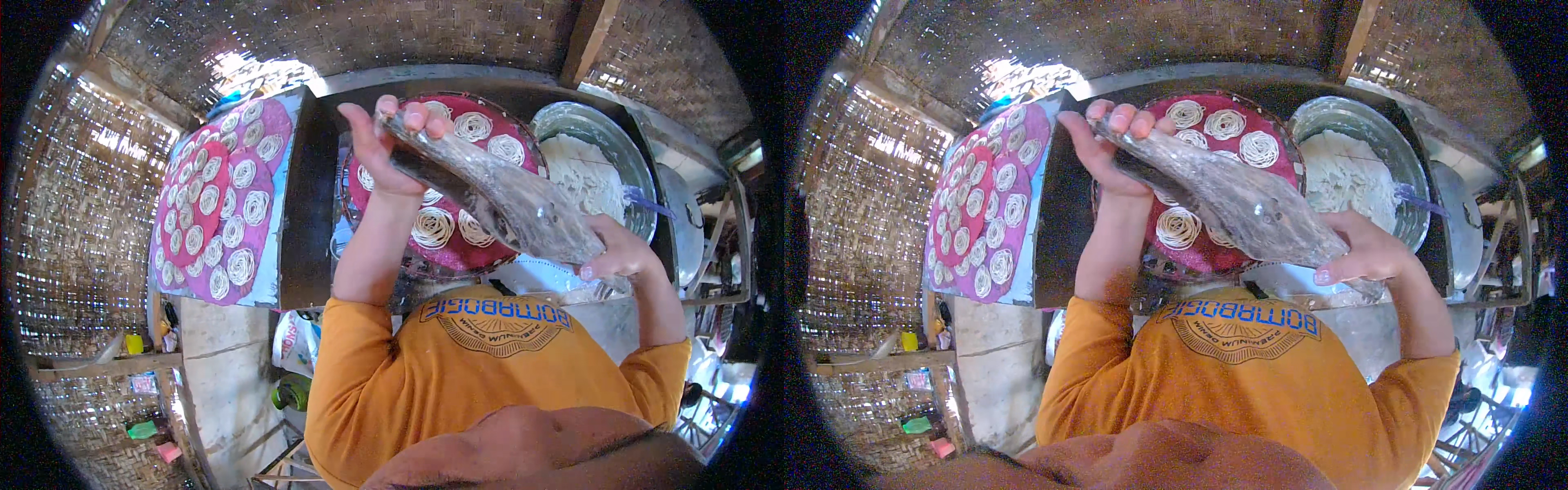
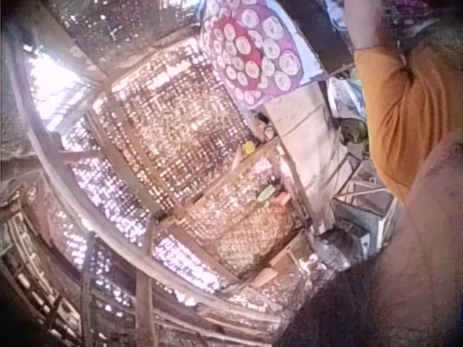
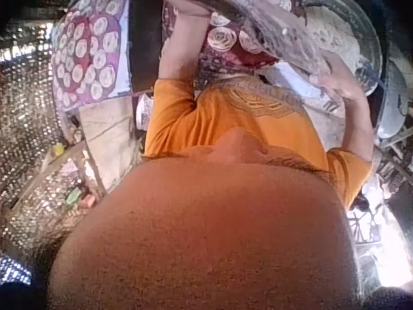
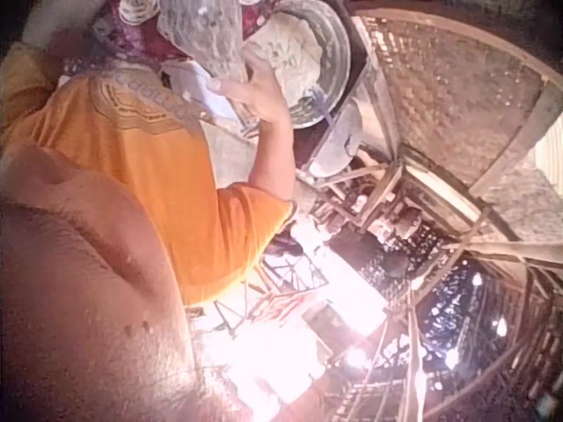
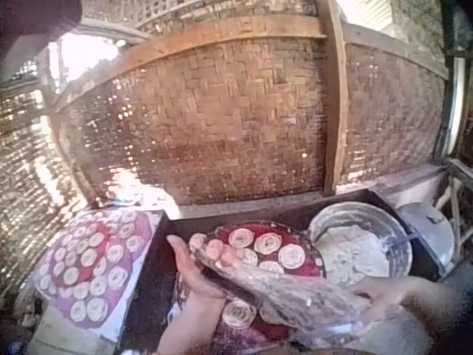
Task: The person uses a wooden press tool to form spirals of dough onto circular trays, periodically refilling the tool with white dough from a large container using a spoon.
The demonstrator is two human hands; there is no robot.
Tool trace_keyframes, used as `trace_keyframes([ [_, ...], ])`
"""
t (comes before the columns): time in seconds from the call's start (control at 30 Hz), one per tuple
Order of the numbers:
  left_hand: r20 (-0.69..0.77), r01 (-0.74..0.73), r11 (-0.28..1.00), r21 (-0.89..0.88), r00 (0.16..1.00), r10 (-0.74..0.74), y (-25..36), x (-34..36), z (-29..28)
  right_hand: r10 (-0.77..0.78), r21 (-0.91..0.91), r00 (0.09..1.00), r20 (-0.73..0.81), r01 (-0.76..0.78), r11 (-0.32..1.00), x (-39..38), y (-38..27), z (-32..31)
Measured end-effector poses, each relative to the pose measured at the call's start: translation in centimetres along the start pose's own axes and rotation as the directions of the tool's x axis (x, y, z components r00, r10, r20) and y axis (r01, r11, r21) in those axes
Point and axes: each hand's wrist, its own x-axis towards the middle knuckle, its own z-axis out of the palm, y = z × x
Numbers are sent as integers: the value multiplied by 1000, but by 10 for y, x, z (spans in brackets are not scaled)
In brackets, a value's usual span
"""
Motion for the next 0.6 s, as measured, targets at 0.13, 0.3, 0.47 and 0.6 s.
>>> trace_keyframes([
  [0.13,-266,47,989,-142,960,-84,-15,-1,3,52,51,999,-5,-51,997,-7,7,-2],
  [0.3,-703,592,786,178,636,-319,-54,-43,-29,44,103,999,0,-44,994,-8,18,0],
  [0.47,-790,881,328,342,458,-406,-66,-115,-54,-79,-42,997,-12,79,996,-7,23,-4],
  [0.6,-826,941,187,282,338,-452,-64,-87,-22,-144,-10,986,-89,143,990,-2,34,-3],
])
